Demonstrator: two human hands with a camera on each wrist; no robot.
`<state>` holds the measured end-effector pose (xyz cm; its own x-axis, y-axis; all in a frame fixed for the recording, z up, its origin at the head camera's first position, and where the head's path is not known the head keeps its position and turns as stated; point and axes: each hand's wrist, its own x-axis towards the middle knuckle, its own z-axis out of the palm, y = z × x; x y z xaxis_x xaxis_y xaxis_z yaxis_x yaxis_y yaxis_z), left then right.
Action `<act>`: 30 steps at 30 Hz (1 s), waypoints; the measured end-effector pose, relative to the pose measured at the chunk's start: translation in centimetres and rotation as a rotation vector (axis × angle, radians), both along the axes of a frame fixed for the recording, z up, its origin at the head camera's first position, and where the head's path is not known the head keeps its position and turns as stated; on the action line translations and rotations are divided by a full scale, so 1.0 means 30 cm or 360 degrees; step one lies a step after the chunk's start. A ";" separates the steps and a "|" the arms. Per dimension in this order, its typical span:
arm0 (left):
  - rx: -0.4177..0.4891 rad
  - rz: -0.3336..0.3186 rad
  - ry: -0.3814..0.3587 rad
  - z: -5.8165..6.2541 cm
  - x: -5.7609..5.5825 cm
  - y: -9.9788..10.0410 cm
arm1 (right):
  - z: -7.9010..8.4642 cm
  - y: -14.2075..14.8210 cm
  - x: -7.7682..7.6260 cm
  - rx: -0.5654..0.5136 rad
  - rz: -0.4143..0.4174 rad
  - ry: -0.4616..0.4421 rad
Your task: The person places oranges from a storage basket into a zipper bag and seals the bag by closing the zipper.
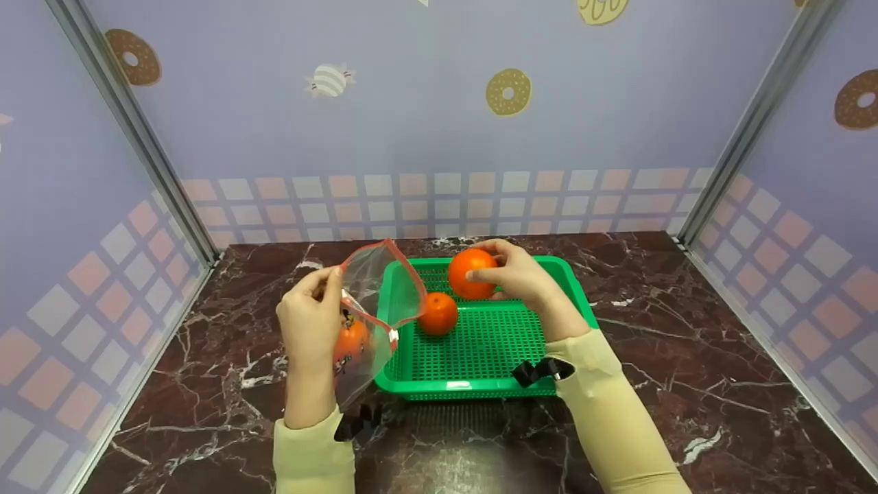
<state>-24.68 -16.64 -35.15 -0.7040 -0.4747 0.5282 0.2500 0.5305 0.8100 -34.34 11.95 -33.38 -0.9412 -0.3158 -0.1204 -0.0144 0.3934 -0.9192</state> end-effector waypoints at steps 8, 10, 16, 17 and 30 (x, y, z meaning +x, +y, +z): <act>-0.0004 0.0010 0.0004 0.000 0.003 0.000 | 0.013 -0.028 0.020 -0.0032 0.0029 0.0014; -0.0006 0.0013 0.0003 -0.001 0.002 0.000 | 0.014 -0.032 0.023 -0.0042 0.0036 0.0017; -0.0007 0.0017 0.0005 0.002 0.001 -0.001 | 0.021 -0.045 0.033 -0.0054 0.0054 0.0024; -0.0007 0.0013 0.0008 0.002 0.001 -0.001 | 0.022 -0.048 0.034 -0.0055 0.0057 0.0026; 0.0011 0.0024 -0.0024 0.003 0.003 -0.002 | 0.035 -0.089 0.055 -0.0114 0.0090 0.0030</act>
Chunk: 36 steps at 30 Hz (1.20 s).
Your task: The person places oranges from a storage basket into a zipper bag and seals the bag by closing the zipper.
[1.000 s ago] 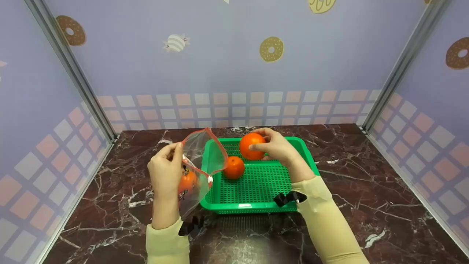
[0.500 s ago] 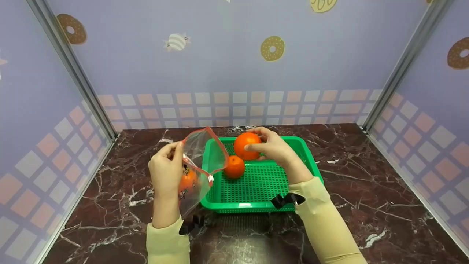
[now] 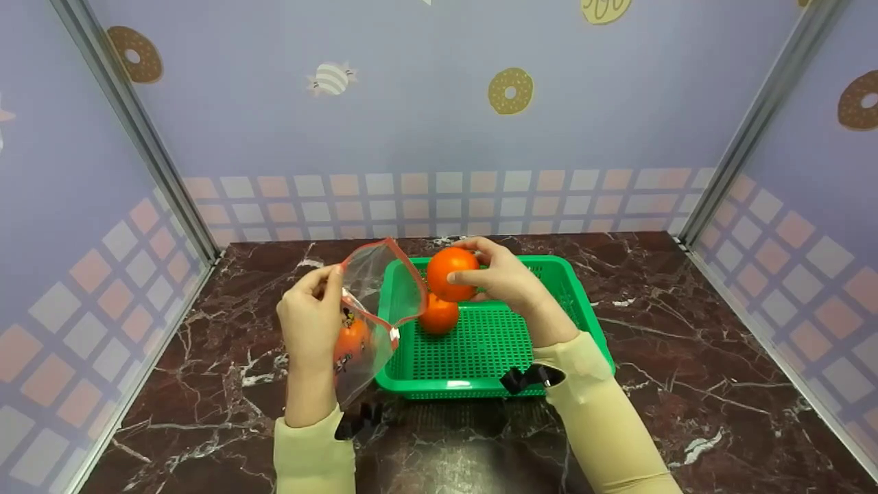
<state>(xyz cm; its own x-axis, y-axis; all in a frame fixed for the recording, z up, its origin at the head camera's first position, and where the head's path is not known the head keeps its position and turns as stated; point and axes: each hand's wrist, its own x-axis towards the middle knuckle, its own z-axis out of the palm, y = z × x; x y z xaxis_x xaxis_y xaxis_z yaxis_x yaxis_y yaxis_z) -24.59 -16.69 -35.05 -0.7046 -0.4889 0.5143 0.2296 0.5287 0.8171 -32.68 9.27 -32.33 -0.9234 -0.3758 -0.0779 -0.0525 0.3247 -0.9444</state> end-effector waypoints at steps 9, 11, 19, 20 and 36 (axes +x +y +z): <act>-0.0008 -0.0015 0.0039 -0.002 -0.002 -0.003 | 0.011 -0.031 0.019 0.0007 0.0056 0.0036; -0.0008 -0.0013 0.0041 -0.003 -0.002 -0.003 | 0.012 -0.038 0.022 0.0005 0.0068 0.0034; 0.0013 -0.0015 0.0030 0.000 0.002 -0.003 | 0.034 -0.072 0.041 0.0016 0.0099 0.0041; 0.0013 -0.0016 0.0030 0.001 0.003 -0.002 | 0.036 -0.075 0.042 0.0022 0.0101 0.0039; -0.0002 0.0011 0.0004 0.003 -0.002 -0.004 | 0.047 -0.150 0.069 -0.0021 0.0182 0.0056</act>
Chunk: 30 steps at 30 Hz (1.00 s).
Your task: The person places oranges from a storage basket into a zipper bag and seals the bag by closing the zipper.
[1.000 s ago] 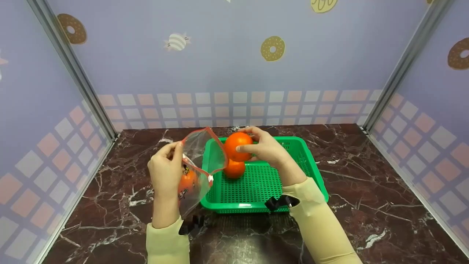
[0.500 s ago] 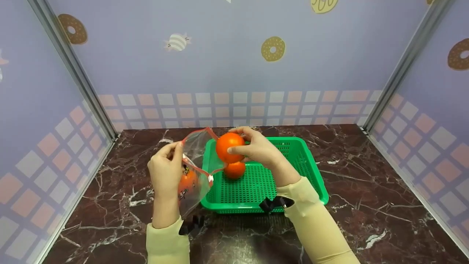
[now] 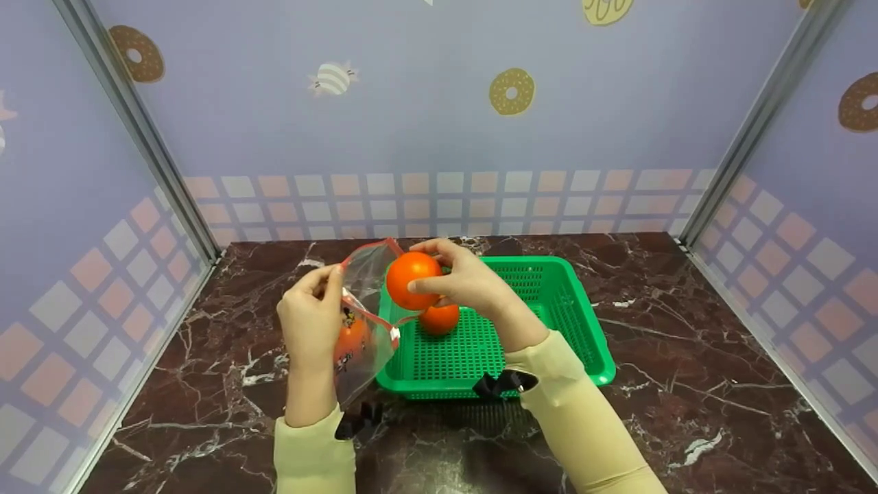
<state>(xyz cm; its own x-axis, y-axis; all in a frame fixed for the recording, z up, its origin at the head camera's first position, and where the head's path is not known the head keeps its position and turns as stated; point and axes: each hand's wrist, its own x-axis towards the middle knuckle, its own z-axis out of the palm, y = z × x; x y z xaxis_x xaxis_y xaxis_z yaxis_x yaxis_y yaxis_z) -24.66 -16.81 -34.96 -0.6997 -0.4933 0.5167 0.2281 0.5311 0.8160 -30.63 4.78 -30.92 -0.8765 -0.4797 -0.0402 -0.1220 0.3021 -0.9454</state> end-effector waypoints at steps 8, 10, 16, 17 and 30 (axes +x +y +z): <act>0.0014 -0.0018 0.0009 -0.001 0.001 -0.001 | 0.001 -0.034 0.008 0.0018 0.0033 0.0011; 0.0015 -0.0023 0.0008 -0.001 0.001 -0.001 | 0.001 -0.043 0.010 0.0039 0.0039 0.0022; 0.0014 -0.0036 0.0001 -0.001 0.004 0.000 | -0.006 -0.068 0.006 0.0074 0.0047 0.0004; 0.0012 -0.0040 0.0002 -0.001 0.004 0.000 | -0.007 -0.073 0.006 0.0078 0.0049 -0.0002; 0.0005 -0.0022 0.0024 -0.002 0.002 -0.001 | -0.034 -0.122 0.008 0.0220 0.0093 0.0012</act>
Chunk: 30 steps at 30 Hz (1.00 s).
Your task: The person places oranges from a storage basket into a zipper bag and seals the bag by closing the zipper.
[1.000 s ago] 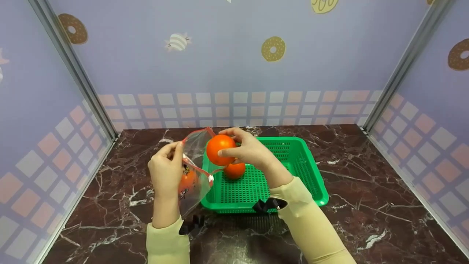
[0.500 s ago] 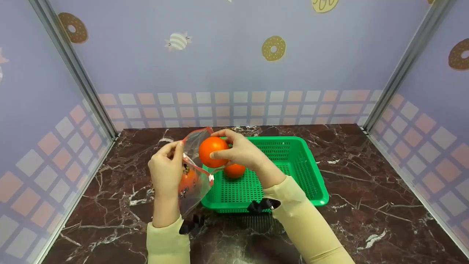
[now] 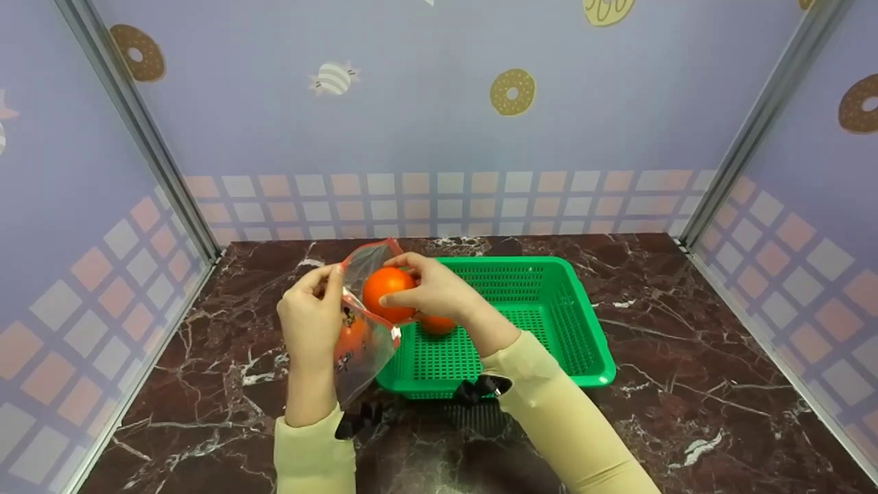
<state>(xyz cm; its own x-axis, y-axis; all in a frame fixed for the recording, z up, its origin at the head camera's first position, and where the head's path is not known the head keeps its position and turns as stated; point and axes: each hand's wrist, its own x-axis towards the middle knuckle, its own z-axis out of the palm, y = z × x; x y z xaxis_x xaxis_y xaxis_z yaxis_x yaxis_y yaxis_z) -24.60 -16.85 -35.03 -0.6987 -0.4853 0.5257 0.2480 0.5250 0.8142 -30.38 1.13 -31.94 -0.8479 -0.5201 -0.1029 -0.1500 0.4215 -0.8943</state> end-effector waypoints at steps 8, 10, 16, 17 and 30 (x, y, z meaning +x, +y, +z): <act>-0.0003 0.0012 -0.0005 0.005 -0.001 0.001 | -0.004 -0.005 0.001 0.0133 0.0032 0.0121; -0.0010 0.0016 -0.0005 0.004 -0.002 0.001 | -0.005 -0.006 0.002 0.0146 0.0037 0.0114; -0.0012 0.0011 -0.0020 0.001 -0.003 0.001 | -0.007 -0.001 0.004 0.0058 0.0063 -0.0017; -0.0009 0.0012 -0.0028 0.001 -0.002 0.001 | -0.007 0.000 0.005 0.0042 0.0067 -0.0032; -0.0033 0.0031 -0.0019 -0.003 -0.003 0.003 | -0.013 0.007 0.007 -0.0017 0.0058 -0.0063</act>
